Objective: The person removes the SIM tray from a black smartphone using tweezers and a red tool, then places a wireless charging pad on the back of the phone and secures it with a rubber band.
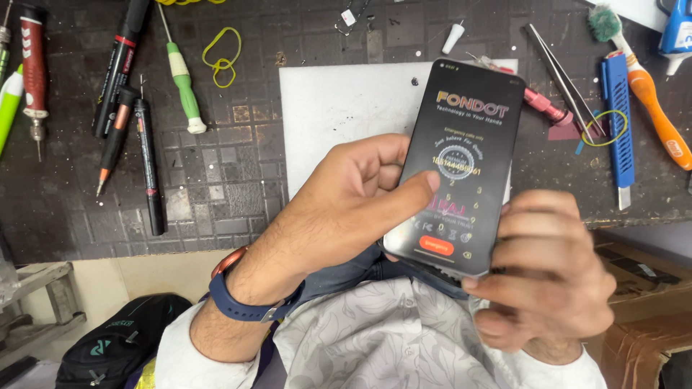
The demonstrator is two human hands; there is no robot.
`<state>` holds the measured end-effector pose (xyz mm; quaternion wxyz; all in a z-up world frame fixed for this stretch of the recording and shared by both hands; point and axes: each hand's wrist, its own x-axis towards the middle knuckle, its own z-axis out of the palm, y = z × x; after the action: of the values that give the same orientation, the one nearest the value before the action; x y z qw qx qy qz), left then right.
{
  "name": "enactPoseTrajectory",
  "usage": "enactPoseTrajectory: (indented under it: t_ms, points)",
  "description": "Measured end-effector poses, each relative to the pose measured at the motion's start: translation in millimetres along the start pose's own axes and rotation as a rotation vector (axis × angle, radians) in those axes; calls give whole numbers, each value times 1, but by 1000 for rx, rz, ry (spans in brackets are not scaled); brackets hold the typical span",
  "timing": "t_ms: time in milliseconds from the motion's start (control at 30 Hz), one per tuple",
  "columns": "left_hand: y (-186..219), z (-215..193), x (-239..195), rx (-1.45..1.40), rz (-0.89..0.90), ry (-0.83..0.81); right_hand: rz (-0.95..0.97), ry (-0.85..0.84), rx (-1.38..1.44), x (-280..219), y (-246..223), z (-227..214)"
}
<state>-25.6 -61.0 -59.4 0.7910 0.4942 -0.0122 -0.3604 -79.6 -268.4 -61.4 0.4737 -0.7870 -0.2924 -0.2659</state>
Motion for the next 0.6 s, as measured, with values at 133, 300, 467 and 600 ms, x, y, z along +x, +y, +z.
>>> enactPoseTrajectory:
  t_ms: [133,300,467,600]
  points:
    - [-3,-9,-2,15,-31,-41,299,252,67,-3,4,5]
    - [-7,-10,-4,186,-17,3,685,48,-64,18,19,-13]
    - [-12,-7,-4,258,22,51,821,-168,-277,36,32,-5]
    - [-11,-5,-3,347,73,65,822,-109,-134,37,35,1]
